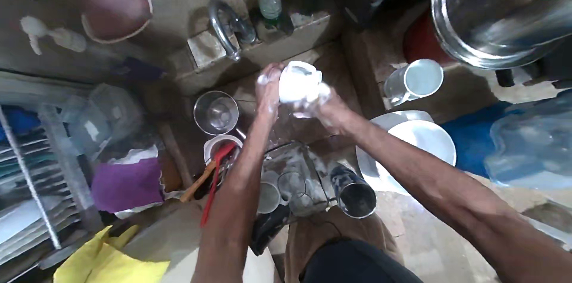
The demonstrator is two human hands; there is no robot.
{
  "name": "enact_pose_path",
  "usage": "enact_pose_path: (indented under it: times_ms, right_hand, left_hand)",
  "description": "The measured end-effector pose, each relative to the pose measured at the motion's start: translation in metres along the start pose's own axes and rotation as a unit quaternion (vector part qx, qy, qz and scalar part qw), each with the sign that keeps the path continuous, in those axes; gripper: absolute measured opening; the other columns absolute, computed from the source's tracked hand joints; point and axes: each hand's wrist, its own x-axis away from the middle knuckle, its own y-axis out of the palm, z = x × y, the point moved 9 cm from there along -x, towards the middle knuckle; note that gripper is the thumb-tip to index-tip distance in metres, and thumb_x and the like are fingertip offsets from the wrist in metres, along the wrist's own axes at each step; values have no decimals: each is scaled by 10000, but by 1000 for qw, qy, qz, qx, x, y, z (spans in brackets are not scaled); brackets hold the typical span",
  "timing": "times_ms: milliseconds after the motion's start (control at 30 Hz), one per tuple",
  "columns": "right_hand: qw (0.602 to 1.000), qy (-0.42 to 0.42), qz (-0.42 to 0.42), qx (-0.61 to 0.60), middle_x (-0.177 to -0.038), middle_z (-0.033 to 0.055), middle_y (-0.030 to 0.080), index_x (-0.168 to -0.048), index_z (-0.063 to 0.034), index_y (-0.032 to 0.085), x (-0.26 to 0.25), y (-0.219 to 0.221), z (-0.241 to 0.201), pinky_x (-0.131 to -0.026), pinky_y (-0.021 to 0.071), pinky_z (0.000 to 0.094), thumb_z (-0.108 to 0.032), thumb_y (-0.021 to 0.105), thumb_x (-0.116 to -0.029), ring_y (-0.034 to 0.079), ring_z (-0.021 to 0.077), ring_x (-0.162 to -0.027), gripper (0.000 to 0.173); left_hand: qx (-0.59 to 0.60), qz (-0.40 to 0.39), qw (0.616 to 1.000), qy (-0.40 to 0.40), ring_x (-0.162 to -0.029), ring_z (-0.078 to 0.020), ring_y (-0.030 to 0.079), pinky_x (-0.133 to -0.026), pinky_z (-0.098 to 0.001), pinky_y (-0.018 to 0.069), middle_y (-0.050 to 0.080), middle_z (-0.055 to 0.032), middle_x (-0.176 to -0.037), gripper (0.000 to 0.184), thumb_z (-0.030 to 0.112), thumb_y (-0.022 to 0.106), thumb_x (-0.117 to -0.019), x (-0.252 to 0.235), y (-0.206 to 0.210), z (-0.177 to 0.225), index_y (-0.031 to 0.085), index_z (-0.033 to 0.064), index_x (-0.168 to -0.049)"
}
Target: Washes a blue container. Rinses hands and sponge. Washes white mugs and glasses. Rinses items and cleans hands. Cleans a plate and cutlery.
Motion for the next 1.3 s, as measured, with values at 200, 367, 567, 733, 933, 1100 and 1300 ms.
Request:
enact_pose_path:
  times_ms: [200, 367, 567, 733, 933, 1100, 1300]
  right_hand:
    - [1000, -6, 0, 9, -969, 99, 680, -1163, 19, 596, 1, -19, -18, -757, 626, 324, 25, 696, -894, 697, 155, -841, 287]
    - [834, -206, -107, 501, -1153, 295, 674, -1065, 62, 706, 4, 0, -8, -1038, 443, 625, -91, 765, -838, 615, 470, -1169, 280]
    - [976, 60, -140, -156, -996, 26, 671, -1311, -78, 477, 12, -11, -15, -801, 611, 353, 29, 554, -941, 684, 143, -873, 393]
    - [976, -35, -57, 207, -1094, 131, 690, -1186, 41, 622, 3, -24, -26, -919, 566, 349, -107, 739, -927, 681, 185, -1016, 320]
    - [966, -46, -64, 247, -1143, 203, 674, -1214, 111, 603, 3, -14, -14, -972, 531, 403, -35, 712, -903, 656, 261, -1091, 360]
    - [972, 96, -31, -212, -973, 109, 664, -1207, -41, 535, -2, -20, 2, -723, 617, 407, 63, 660, -895, 684, 217, -834, 352]
    - [883, -189, -48, 428, -1118, 280, 686, -1055, 96, 686, 7, -13, -11, -1007, 483, 568, -155, 786, -835, 648, 421, -1131, 349]
  left_hand:
    - [-14, -54, 997, 56, -1059, -135, 665, -869, -334, 580, 664, -69, -1274, 425, 358, 369, -1115, 1, 14, 6, 585, 135, -1406]
    - [20, -59, 971, -229, -815, -120, 639, -650, -281, 526, 679, -14, -1026, 392, 486, 432, -1073, 17, 14, -16, 638, 218, -1272]
    - [128, -33, 989, 66, -1137, -182, 639, -963, -410, 564, 655, -72, -1249, 374, 278, 398, -1103, 2, 21, 4, 588, 65, -1344]
    - [9, -73, 987, -145, -1108, -240, 662, -834, -459, 584, 653, -65, -1320, 581, 647, 392, -1038, 8, 26, -8, 559, 274, -1452]
    - [78, -18, 992, -101, -940, -118, 664, -787, -310, 577, 684, -30, -1111, 365, 373, 439, -1097, 8, 22, -9, 624, 141, -1308]
    - [106, -53, 993, 17, -1177, -220, 637, -946, -448, 577, 640, -66, -1308, 424, 361, 366, -1116, 9, 32, -2, 527, 147, -1445]
    - [44, -35, 973, -225, -817, -152, 649, -645, -310, 538, 673, -41, -1039, 389, 457, 398, -1084, 19, 27, -14, 628, 192, -1253]
